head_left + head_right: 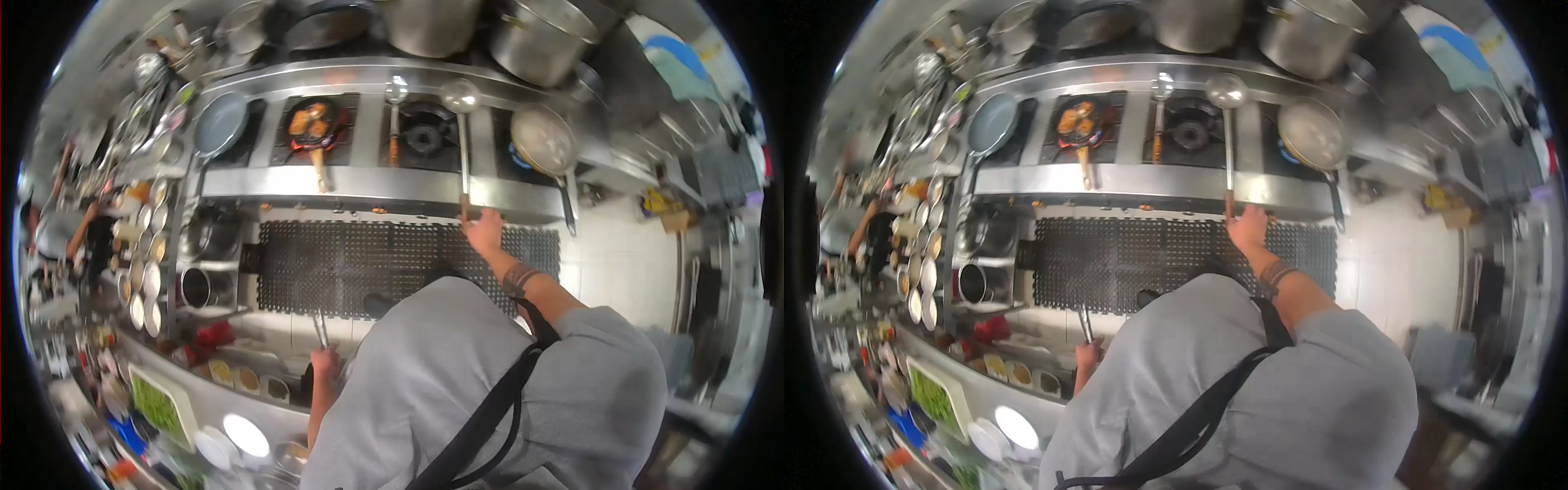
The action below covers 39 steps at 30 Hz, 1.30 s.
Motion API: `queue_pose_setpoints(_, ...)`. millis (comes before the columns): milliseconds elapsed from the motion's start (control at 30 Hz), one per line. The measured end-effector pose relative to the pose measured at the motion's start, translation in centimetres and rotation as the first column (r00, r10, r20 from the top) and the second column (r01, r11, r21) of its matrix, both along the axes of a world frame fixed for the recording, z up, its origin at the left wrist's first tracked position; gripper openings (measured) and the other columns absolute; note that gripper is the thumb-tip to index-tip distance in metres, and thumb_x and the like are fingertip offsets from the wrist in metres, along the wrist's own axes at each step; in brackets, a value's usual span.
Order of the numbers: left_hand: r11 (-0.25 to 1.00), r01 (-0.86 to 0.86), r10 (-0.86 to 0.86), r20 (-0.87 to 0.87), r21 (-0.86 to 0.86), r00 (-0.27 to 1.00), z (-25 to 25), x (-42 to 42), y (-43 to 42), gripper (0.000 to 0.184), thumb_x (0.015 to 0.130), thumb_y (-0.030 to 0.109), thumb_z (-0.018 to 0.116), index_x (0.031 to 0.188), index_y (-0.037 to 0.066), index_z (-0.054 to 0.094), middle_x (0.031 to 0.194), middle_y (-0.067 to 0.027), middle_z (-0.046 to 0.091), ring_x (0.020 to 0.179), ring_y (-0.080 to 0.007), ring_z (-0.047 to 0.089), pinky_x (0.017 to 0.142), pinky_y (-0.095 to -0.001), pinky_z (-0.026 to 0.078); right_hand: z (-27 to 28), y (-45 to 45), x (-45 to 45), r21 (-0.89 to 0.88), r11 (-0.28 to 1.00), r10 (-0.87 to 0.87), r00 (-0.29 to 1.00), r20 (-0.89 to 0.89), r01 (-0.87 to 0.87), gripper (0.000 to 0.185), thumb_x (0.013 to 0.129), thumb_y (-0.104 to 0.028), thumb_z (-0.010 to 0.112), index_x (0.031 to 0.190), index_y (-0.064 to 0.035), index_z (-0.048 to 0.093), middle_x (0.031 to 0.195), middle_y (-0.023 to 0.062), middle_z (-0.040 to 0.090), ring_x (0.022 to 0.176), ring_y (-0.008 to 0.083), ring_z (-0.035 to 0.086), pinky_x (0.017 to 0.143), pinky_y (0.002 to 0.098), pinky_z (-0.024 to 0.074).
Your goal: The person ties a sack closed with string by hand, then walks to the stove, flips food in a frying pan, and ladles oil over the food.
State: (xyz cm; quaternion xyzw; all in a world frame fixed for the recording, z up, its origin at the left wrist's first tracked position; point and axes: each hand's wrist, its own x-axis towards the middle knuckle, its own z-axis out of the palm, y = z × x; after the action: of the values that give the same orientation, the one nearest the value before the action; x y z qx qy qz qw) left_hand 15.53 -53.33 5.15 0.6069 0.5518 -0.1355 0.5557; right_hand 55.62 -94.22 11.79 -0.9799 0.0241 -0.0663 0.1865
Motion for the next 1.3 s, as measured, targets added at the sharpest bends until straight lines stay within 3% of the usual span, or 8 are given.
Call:
queue_pose_setpoints(100,0.952,0.246,-0.27,0.122,0.182,0.955,-5.6,-4.8,-4.3,0.031,0.08,0.023,0.07,0.09,-0.006,0.066,0.063,-0.0166,0.063,0.053,-0.026,0.061,0.049,-0.0389,0.05,1.4,0.5,2.9,0.317,0.947,0.044,0.962,-0.27,0.046,0.049,0.076,-0.034,0.078,0.098,0.0069,0.061,0.086,0.0221,0.067,0.078,0.0332,0.067,0.073,0.0464,0.0522)
queue_pose_setpoints(167,0.993,0.091,-0.078,-0.162,0.07,0.984,-2.9,-3.8,-8.8,0.042,0.074,0.03,0.074,0.097,-0.005,0.068,0.076,-0.0219,0.067,0.069,-0.0316,0.068,0.065,-0.0414,0.055,2.1,0.8,3.5,0.7,0.712,0.293,0.887,-0.357,0.047,0.031,0.078,-0.019,0.076,0.085,0.0066,0.06,0.068,0.0134,0.064,0.059,0.0247,0.063,0.06,0.0392,0.0533)
queue_pose_setpoints(333,0.928,-0.262,0.298,-0.102,0.266,0.949,3.3,-1.4,-21.8,0.054,0.075,0.022,0.076,0.116,-0.007,0.057,0.101,-0.0271,0.068,0.096,-0.039,0.067,0.084,-0.046,0.052,-6.5,-1.9,6.9,0.569,0.819,0.381,0.81,-0.446,-0.072,0.045,0.082,-0.014,0.075,0.108,0.0073,0.045,0.098,0.0188,0.06,0.08,0.0248,0.065,0.065,0.0346,0.0504)
queue_pose_setpoints(400,0.868,-0.358,0.408,-0.085,0.343,0.909,1.9,-1.5,-27.0,0.053,0.081,0.021,0.071,0.122,-0.004,0.05,0.112,-0.0296,0.064,0.113,-0.0428,0.06,0.096,-0.0473,0.047,-8.1,-2.2,7.8,0.725,0.688,0.462,0.761,-0.456,0.017,0.021,0.089,-0.013,0.068,0.081,-0.0009,0.053,0.069,0.0078,0.061,0.048,0.0135,0.05,0.042,0.0313,0.0417)
queue_pose_setpoints(700,0.476,-0.756,0.763,0.217,0.45,0.609,9.1,-4.9,-35.3,0.039,0.09,0.027,0.066,0.118,0.004,0.052,0.102,-0.0247,0.066,0.096,-0.0423,0.064,0.081,-0.0457,0.051,-6.8,-1.6,10.0,0.636,0.772,0.555,0.471,-0.685,0.014,0.02,0.091,-0.028,0.067,0.096,-0.0129,0.055,0.072,0.007,0.065,0.051,0.018,0.056,0.044,0.0322,0.0469)
queue_pose_setpoints(967,-0.405,-0.486,0.818,0.544,0.774,0.185,17.9,-21.8,-30.4,0.051,0.1,0.019,0.049,0.142,-0.007,0.036,0.141,-0.0276,0.046,0.131,-0.0394,0.046,0.11,-0.0433,0.037,-4.5,0.3,10.5,0.522,0.845,0.452,0.366,-0.813,0.115,0.009,0.089,-0.016,0.059,0.088,-0.0087,0.055,0.073,0.0109,0.066,0.058,0.0236,0.061,0.05,0.0379,0.0519)
queue_pose_setpoints(1100,-0.364,-0.082,0.901,0.373,0.928,0.222,25.0,-33.4,-26.9,0.043,0.096,0.013,0.051,0.136,-0.003,0.048,0.129,-0.0257,0.054,0.12,-0.0417,0.051,0.102,-0.0456,0.041,-7.6,-0.3,15.1,0.545,0.769,0.441,0.339,-0.831,0.335,0.005,0.078,-0.009,0.056,0.082,-0.0112,0.052,0.065,0.0052,0.057,0.055,0.0205,0.056,0.05,0.04,0.0514)
queue_pose_setpoints(1300,0.017,-0.04,0.974,-0.008,0.999,0.228,31.8,-41.5,-21.3,0.048,0.087,0.009,0.052,0.135,0.015,0.056,0.105,-0.0178,0.059,0.094,-0.0391,0.061,0.078,-0.0497,0.05,-1.5,0.4,12.6,0.463,0.839,0.319,0.433,-0.843,0.285,0.013,0.078,-0.014,0.059,0.072,-0.0184,0.048,0.061,-0.0038,0.047,0.053,0.0152,0.047,0.056,0.0462,0.044)
